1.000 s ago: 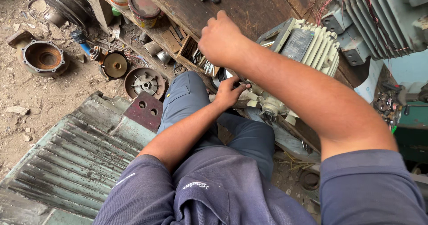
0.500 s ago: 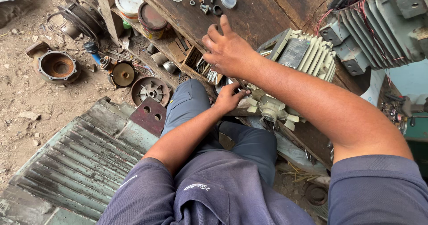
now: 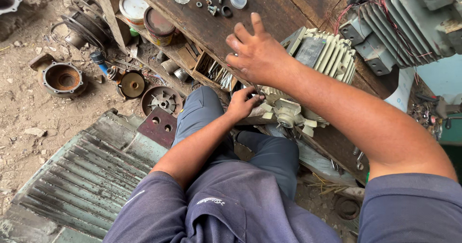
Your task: The person sits on the floor at a low workbench and uses a spanner to loosen and tighten bolts on an electric motor, turning the motor to reach different sides and working on the fan-end assembly by hand.
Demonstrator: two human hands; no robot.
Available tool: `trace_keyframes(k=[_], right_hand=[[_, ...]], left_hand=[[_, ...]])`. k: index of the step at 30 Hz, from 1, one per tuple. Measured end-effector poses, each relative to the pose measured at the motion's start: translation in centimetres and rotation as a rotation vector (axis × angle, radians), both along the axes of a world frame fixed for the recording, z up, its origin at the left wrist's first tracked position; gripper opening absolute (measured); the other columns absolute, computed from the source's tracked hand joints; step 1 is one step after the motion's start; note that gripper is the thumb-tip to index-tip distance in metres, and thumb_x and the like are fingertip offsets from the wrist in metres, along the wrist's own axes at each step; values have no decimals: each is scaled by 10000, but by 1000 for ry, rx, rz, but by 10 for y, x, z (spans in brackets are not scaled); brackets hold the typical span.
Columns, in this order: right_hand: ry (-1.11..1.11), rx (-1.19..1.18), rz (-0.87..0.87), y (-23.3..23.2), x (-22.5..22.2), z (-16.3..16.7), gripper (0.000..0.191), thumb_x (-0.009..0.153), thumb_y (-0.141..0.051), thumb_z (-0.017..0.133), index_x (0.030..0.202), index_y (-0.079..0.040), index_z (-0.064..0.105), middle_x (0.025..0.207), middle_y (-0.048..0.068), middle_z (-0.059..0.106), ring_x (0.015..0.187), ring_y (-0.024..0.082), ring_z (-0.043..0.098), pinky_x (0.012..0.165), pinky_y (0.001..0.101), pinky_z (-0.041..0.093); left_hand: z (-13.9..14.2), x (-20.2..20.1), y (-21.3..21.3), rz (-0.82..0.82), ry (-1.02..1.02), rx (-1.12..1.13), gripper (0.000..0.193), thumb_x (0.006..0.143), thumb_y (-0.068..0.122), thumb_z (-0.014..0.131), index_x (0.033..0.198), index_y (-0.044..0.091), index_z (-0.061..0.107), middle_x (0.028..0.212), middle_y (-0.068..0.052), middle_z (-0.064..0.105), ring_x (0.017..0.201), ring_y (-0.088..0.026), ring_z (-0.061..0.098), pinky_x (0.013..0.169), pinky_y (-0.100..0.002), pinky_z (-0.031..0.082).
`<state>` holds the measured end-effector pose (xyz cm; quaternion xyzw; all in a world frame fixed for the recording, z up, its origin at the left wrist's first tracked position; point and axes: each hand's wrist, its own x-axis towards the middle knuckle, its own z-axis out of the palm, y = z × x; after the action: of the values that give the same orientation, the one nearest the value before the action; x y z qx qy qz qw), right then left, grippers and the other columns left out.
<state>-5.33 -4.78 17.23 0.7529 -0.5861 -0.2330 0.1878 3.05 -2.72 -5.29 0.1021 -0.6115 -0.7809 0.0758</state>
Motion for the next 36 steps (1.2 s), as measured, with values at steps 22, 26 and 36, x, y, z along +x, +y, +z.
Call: trace_keyframes(k=[22,26,36], right_hand=[[12,-65,-123,35,8,21,240,839,-342,716,1048,-222,711,1139,77,696,1164,301,619,1032,601,377],[-147,65,-322,31,7,6,197,859,-217,710,1044,-167,664,961,69,701,950,273,693,802,445,485],[-454,-115,-243,8,22,-21,261,764,-139,700,1018,-124,643,818,106,693,802,337,716,639,453,558]], left_hand=[[12,1,-2,55,143,-133,261,930,176,727,1152,38,724,986,-120,774,893,-202,734,826,-337,564],[24,8,-3,138,105,-282,271,897,189,763,1123,46,718,987,-142,753,829,-279,726,782,-362,554],[-2,24,7,267,195,-320,227,916,102,759,1123,36,696,989,-117,735,843,-229,681,793,-339,547]])
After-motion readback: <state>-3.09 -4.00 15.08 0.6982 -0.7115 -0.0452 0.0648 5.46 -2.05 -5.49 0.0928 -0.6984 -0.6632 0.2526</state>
